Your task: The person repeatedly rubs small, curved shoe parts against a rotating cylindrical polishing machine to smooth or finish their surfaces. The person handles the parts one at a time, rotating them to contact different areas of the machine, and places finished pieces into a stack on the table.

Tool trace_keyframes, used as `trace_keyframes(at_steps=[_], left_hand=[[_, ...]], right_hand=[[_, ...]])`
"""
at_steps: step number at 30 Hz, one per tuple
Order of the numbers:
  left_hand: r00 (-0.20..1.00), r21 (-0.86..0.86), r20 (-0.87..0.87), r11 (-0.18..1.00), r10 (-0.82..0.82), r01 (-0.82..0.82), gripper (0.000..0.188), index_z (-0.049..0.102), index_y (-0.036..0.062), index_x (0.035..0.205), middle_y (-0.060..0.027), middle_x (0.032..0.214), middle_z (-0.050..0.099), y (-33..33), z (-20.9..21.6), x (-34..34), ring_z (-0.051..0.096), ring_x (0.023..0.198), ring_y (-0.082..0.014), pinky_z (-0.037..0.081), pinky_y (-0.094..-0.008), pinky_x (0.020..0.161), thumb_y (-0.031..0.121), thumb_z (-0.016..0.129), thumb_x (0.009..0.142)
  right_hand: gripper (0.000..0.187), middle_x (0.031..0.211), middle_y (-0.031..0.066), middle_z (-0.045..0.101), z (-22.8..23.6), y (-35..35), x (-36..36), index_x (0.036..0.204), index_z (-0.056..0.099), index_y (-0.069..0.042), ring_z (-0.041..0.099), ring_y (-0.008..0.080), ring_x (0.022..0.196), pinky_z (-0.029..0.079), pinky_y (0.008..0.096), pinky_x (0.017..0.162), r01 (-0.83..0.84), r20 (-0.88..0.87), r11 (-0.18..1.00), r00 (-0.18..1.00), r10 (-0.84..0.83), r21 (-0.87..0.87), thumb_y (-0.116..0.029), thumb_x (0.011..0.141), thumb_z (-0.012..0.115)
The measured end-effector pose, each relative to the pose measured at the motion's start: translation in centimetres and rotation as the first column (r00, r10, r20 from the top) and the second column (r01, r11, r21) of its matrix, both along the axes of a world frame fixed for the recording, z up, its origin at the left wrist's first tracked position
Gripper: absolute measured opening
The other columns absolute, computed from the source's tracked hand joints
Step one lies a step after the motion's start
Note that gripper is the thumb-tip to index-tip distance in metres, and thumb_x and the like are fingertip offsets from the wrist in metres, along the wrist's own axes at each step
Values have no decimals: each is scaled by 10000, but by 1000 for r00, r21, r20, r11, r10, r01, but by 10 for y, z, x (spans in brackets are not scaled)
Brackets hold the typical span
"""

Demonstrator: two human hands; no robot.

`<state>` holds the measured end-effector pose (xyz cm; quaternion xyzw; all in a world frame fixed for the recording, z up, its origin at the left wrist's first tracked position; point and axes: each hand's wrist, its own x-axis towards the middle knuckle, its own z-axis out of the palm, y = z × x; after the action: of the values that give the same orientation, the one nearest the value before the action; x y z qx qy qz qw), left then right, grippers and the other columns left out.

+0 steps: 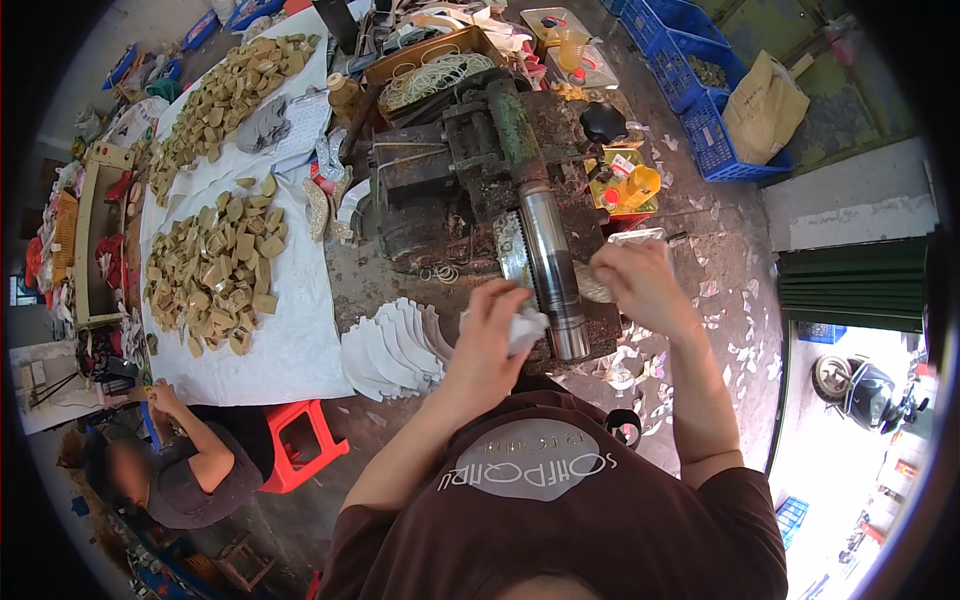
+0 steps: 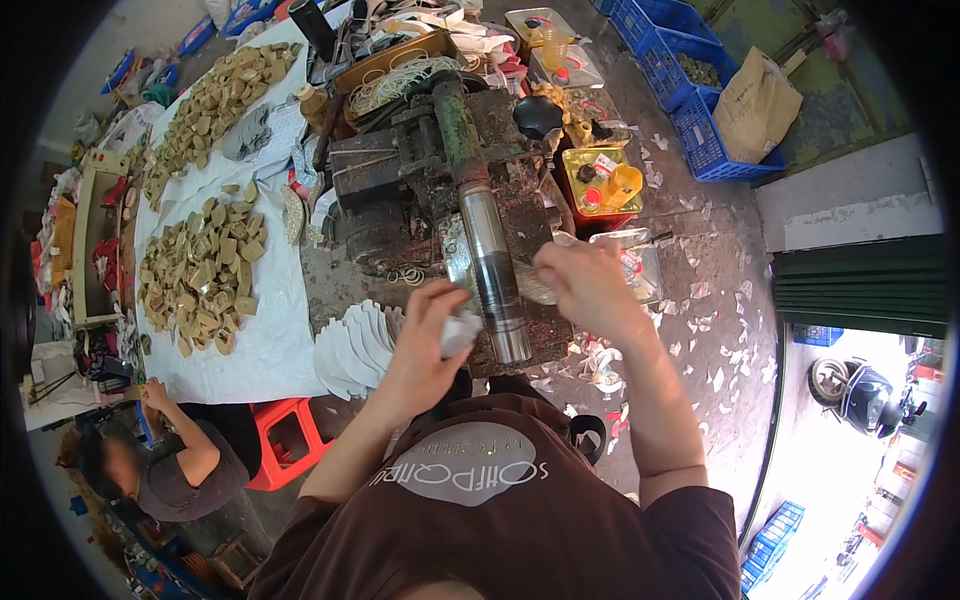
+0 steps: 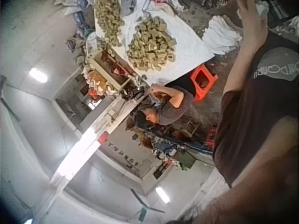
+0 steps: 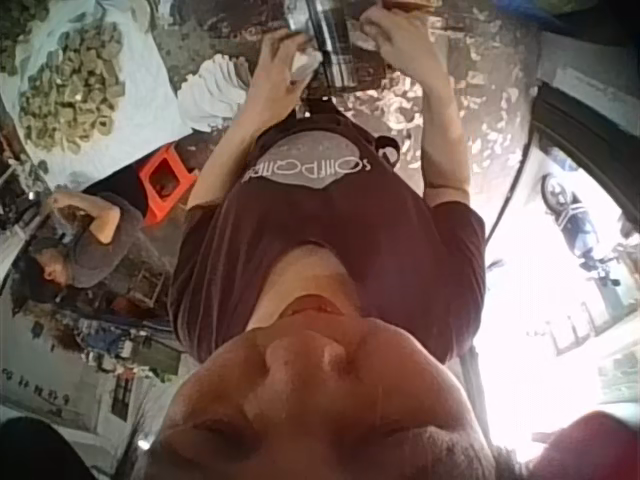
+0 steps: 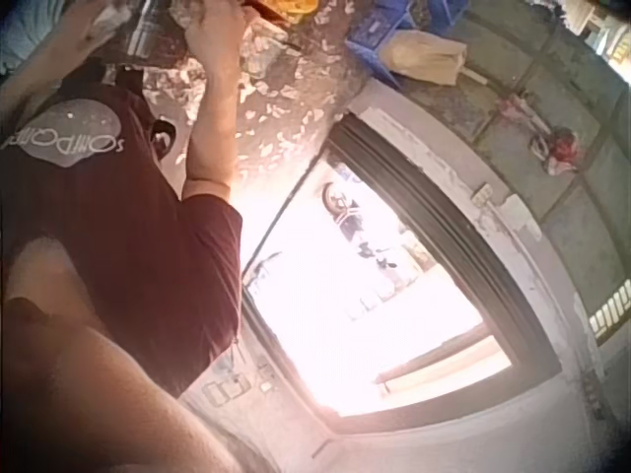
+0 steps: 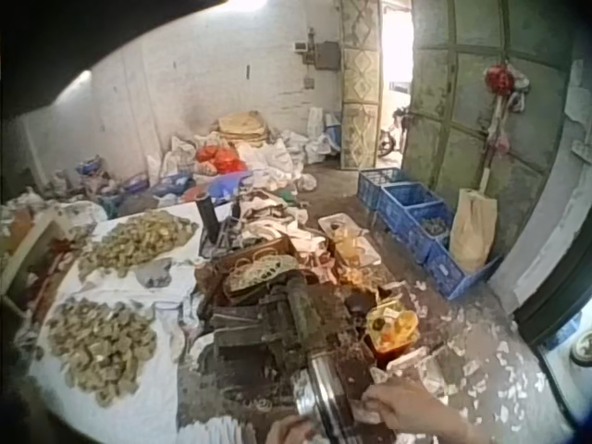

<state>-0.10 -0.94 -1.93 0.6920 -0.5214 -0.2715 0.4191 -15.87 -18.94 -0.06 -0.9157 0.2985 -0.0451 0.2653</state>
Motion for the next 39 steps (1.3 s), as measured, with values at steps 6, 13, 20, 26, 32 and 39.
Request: trace_keyframes(at_steps=[6, 13, 20, 26, 32, 39], left_hand=[[996, 126, -64, 991, 58, -50, 442, 518, 41, 1161, -150, 1227, 441, 8, -2, 13, 468, 1154, -355, 383, -397, 987, -35, 646, 745], [825, -1, 301, 865, 478, -501, 358, 585, 17, 1049, -136, 1124, 536, 96, -25, 95, 528, 1068, -320, 412, -381, 924, -105, 591, 713], [928, 531, 349, 844, -132, -80, 412, 579, 48, 1027, -135, 1074, 554, 156, -50, 94, 533, 1014, -325, 393, -433, 870, -118, 576, 650], [983, 204, -3, 962, 184, -180, 390, 567, 39, 1143, -146, 1123, 541, 97, -1, 87, 545, 1080, -291, 429, -384, 921, -8, 642, 763], [524, -246, -847, 940, -90, -237, 498, 460, -11, 1263, -117, 1190, 524, 30, 20, 26, 516, 1113, -201, 414, -350, 966, 237, 651, 877], [327, -223, -938, 917, -111, -329, 475, 414, 10, 1290, -119, 1200, 515, 12, 23, 1, 507, 1119, -195, 422, -344, 964, 223, 613, 915]], right_hand=[[121, 878, 32, 601, -1, 15, 17, 928, 623, -97, 537, 227, 901, 312, 390, 842, 122, 246, 991, 964, -104, -58, -108, 810, 647], [141, 796, 83, 598, -1, 11, 21, 943, 612, -20, 586, 243, 737, 427, 359, 739, 117, 436, 987, 887, -155, 113, -52, 813, 659], [115, 759, 101, 591, 4, 18, 31, 899, 613, 8, 584, 256, 695, 448, 354, 686, 136, 517, 984, 837, -178, 118, -20, 800, 664], [122, 791, 87, 591, 18, 49, 44, 887, 624, -18, 565, 254, 767, 423, 368, 726, -55, 560, 994, 828, -7, 94, -38, 781, 681], [229, 1139, 70, 523, 19, 99, 72, 925, 637, -66, 459, 289, 1009, 350, 403, 827, -118, 569, 993, 815, 110, -23, -93, 722, 739], [209, 1179, 90, 495, 5, 96, 68, 844, 622, -94, 444, 309, 1028, 326, 444, 808, 59, 627, 984, 776, 61, -168, -84, 666, 731]])
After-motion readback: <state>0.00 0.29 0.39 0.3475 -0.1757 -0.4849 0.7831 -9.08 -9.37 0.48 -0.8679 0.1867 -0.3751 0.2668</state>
